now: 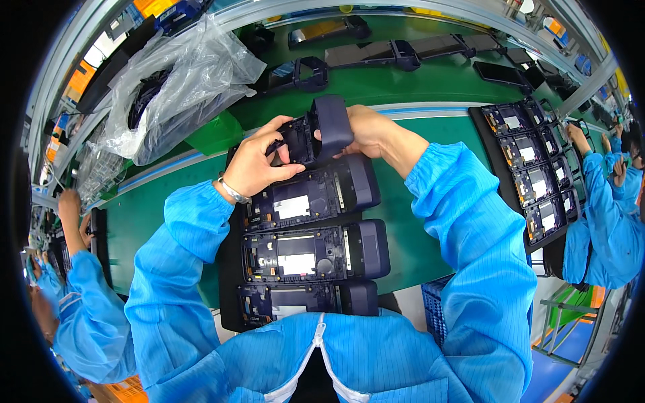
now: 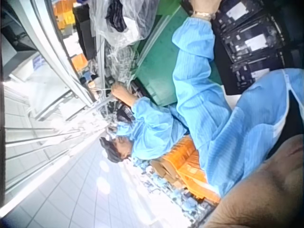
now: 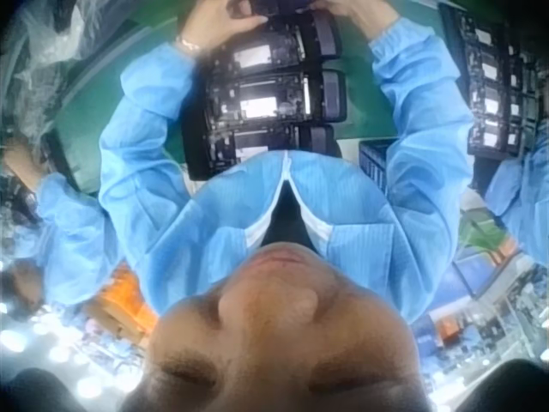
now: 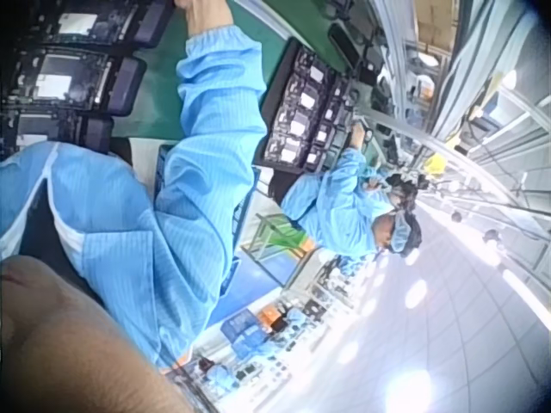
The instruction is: The person assembles internal components into electronic handheld devices and applies adhesive stickers to the devices by hand, using a plastic pry tool to manipulate the components.
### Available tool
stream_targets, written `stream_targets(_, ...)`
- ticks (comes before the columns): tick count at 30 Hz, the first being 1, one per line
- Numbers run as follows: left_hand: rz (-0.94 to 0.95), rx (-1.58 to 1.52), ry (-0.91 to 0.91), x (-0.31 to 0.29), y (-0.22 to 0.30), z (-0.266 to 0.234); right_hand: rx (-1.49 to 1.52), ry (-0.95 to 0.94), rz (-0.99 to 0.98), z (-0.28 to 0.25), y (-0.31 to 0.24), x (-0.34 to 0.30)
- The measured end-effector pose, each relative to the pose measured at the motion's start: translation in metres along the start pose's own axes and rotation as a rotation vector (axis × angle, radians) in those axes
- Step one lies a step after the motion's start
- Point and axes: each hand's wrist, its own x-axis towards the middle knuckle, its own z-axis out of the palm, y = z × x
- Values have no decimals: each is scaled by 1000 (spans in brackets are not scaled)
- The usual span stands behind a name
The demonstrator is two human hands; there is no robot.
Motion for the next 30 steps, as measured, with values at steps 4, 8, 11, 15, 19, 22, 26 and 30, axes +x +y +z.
stream_targets(4, 34, 2, 9, 0, -1, 0, -7, -12, -10, -2, 0, 4)
stream_targets(8, 37, 13, -2, 1, -5, 5, -20, 22, -23, -7, 4, 9)
stream_targets(11, -15, 33, -62, 7, -8, 2, -63, 49, -25, -12, 9, 10)
stream_targets(15, 16, 58, -54, 9, -9, 4, -11, 103, 0, -16, 19, -1)
stream_targets(19, -83, 133, -137, 13, -2, 2, 299, 220, -86, -10, 42, -35)
stream_targets(22, -13, 185, -111, 10, -9, 5, 337, 269, -217, -1, 56, -45)
stream_targets(26, -163, 175, -197, 14, -1, -1, 291, 454, -326, 13, 70, -47)
stream_targets(30, 33, -206, 36, 8, -9, 12, 1, 617, -405, 33, 69, -61)
